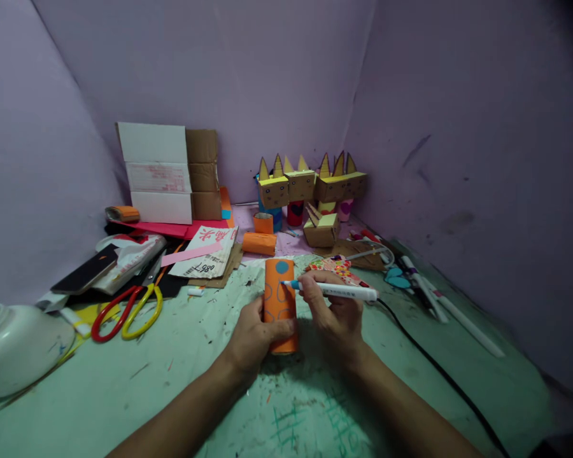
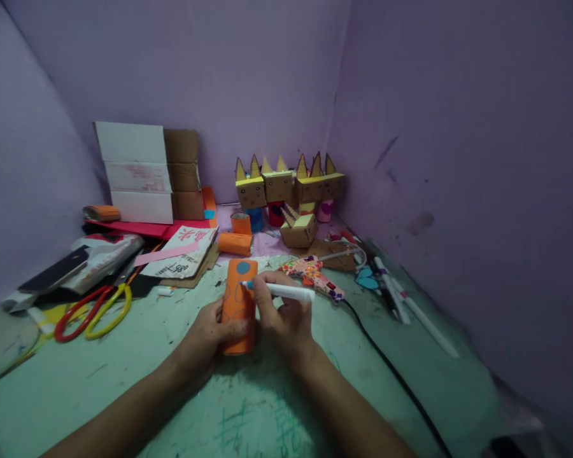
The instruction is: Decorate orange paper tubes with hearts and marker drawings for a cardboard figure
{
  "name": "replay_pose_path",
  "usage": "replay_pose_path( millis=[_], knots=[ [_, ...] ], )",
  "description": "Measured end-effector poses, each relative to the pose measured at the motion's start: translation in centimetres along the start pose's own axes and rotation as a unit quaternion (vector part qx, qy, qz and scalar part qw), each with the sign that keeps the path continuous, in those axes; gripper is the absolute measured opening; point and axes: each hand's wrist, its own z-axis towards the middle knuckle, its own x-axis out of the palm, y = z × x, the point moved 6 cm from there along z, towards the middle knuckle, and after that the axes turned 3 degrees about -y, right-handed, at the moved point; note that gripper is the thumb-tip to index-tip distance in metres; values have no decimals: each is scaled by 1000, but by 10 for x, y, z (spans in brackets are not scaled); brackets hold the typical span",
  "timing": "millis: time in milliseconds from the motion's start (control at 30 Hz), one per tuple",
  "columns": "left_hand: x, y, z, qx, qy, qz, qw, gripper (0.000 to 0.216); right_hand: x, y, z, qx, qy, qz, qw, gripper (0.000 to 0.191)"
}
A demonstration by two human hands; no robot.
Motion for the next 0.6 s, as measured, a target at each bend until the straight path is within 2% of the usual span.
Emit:
replay_pose_path(
  millis=[367,600],
  knots=[
    [-3,3,2,-11,-1,-9,1000,48,-6,2,0,-3,-27,-26,999,15],
    [-3,2,1,-9,-12,-10,1000,49,-6,5,3,-4,-18,-30,999,18]
  ],
)
